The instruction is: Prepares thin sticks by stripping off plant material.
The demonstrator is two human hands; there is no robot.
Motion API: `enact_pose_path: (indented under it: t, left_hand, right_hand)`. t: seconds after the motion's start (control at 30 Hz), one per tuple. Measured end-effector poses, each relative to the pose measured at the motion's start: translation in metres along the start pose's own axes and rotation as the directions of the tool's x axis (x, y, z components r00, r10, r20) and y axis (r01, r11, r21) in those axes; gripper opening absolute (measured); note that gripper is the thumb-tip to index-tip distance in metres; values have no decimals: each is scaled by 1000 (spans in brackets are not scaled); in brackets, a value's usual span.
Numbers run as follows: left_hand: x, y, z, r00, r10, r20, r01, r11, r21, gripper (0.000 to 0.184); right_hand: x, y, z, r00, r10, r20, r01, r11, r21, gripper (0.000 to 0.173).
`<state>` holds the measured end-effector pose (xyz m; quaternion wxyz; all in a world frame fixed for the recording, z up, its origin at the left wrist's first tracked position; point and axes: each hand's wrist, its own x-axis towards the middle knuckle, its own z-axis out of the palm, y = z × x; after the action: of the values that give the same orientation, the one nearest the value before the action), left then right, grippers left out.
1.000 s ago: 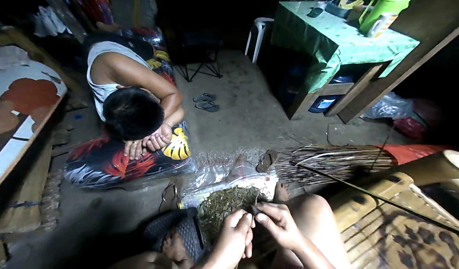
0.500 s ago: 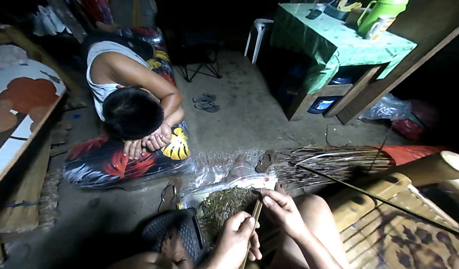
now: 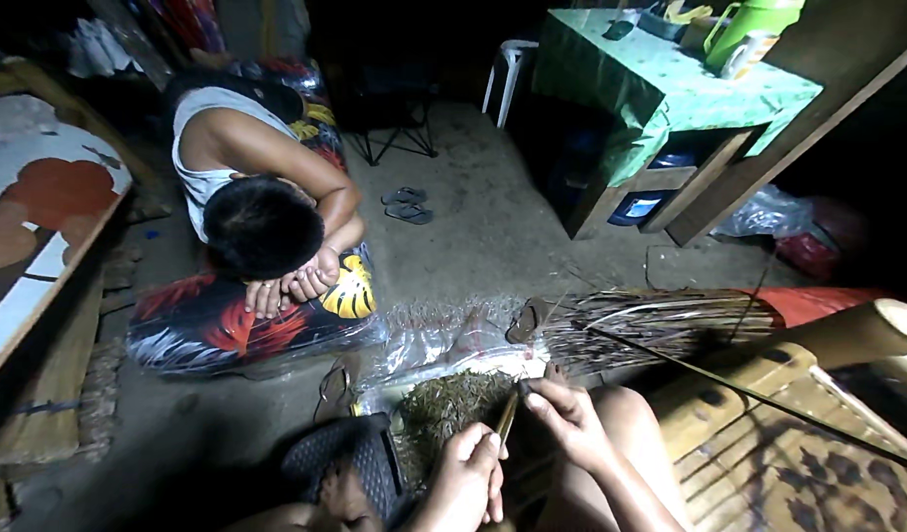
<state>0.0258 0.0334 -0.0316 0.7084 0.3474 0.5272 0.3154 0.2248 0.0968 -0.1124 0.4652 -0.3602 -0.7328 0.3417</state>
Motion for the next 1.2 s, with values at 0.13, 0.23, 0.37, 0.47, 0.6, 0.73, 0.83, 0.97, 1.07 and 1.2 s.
enact_pose_path:
  t: [0.13, 0.23, 0.37, 0.47, 0.6, 0.73, 0.83, 0.97, 1.07, 1.2]
  left_hand:
    - [4, 0, -2, 1000, 13, -17, -14, 1000, -19, 24]
    - [4, 0, -2, 1000, 13, -14, -13, 999, -34, 24]
    - [2, 3, 0, 1000, -7, 0, 7, 1000, -18, 23]
    - [0, 2, 0, 1000, -17, 4, 17, 1000, -19, 23]
    - [0, 1, -1, 1000, -15, -8, 15, 1000, -22, 23]
    - [4, -1, -2, 1000, 4, -8, -4, 1000, -25, 24]
    - [4, -1, -1, 1000, 1, -11, -1, 999, -34, 24]
    - [1, 2, 1, 1000, -16, 11, 16, 1000, -21, 23]
    - [0, 2, 1, 1000, -11, 11, 11, 1000, -23, 24]
    - [-2, 3, 1, 999, -27, 27, 28, 999, -21, 23]
  right_hand:
    - [-12, -18, 14, 985, -85, 151, 78, 996, 52, 41]
    - [-12, -14, 18, 984, -116, 132, 116, 993, 14, 40]
    - [-4, 4, 12, 998, -62, 13, 62, 996, -60, 39]
    - [0, 12, 9, 996, 54, -68, -54, 999, 0, 34]
    - [-7, 0, 12, 998, 62, -21, -60, 996, 68, 34]
    - [-19, -17, 22, 986, -91, 137, 77, 991, 107, 42]
    - [-17, -14, 22, 981, -139, 138, 130, 989, 70, 42]
    - [-10, -5, 15, 992, -113, 63, 113, 994, 3, 42]
    - [-6, -2, 13, 994, -101, 39, 102, 994, -25, 42]
    - [-4, 3, 8, 999, 5, -36, -5, 1000, -11, 36]
